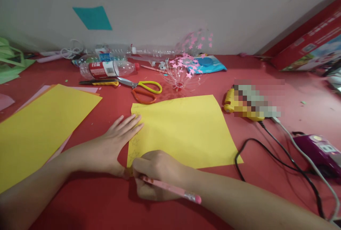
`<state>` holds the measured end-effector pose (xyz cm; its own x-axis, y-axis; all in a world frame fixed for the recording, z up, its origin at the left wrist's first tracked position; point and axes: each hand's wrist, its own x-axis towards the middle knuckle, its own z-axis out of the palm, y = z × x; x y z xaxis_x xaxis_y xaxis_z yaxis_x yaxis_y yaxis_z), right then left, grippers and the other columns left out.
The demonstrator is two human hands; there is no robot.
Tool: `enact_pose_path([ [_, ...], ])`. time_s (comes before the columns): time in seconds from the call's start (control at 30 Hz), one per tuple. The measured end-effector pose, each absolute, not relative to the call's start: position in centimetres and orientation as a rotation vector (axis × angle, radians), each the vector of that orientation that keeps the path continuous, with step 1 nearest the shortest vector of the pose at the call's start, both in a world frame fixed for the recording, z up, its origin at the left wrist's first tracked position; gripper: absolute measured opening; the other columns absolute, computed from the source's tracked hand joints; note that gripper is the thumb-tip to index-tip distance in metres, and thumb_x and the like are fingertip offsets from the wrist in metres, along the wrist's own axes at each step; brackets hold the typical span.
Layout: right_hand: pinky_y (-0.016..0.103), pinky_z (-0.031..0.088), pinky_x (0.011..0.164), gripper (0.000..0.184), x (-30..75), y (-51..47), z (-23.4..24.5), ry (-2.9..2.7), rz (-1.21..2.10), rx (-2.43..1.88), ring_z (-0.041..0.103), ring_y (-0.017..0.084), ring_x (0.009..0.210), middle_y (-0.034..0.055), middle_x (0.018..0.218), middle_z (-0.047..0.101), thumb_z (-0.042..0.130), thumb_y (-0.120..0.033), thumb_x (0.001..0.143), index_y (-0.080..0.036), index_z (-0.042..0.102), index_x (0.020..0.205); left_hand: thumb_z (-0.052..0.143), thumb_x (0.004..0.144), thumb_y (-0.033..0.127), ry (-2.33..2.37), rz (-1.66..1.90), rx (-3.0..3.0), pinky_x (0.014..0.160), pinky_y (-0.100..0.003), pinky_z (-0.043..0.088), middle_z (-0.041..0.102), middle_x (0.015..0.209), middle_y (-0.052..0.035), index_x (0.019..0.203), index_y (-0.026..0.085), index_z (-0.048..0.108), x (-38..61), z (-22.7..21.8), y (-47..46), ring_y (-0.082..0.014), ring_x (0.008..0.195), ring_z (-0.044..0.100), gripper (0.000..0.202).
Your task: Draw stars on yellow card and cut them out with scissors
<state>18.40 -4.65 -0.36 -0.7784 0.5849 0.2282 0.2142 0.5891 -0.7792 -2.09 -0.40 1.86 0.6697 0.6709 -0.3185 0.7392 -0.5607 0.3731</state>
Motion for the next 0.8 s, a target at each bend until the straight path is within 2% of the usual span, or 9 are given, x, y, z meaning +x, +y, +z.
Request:
enact_pose_path([
  [0.27,0.02,0.033,0.05,0.012,18.32,-4.49,-0.01,-2.302,1.082,-0.636,0.037,0.01,0.051,-0.0025,0.059,0.048,0.044,-0.007,0.069,-0.019,0.047,0.07,0.063,0.059,0.07,1.107,-0.216,2.384,0.114,-0.056,0.007,-0.003,0.158,-0.0111,0.15,0.018,0.01,-1.96,2.32,-0.38,-0.038,0.142,-0.009,0.117],
  [0.43,0.019,0.032,0.048,0.012,18.29,-4.37,0.32,-2.265,1.144,-0.681,0.038,0.009,0.05,-0.0032,0.059,0.049,0.045,-0.008,0.069,-0.019,0.046,0.071,0.063,0.061,0.068,1.102,-0.241,2.393,0.114,-0.055,0.005,-0.007,0.158,-0.0103,0.15,0.018,0.008,-2.04,2.15,-0.34,-0.0359,0.142,-0.01,0.116],
  [0.8,0.02,0.034,0.05,0.012,18.34,-4.32,0.33,-2.306,1.144,-0.652,0.038,0.009,0.051,-0.0029,0.059,0.048,0.043,-0.008,0.069,-0.02,0.045,0.07,0.066,0.059,0.067,1.096,-0.207,2.381,0.113,-0.057,0.005,-0.005,0.157,-0.0138,0.15,0.015,0.011,-2.04,2.1,-0.33,-0.038,0.141,-0.01,0.118],
])
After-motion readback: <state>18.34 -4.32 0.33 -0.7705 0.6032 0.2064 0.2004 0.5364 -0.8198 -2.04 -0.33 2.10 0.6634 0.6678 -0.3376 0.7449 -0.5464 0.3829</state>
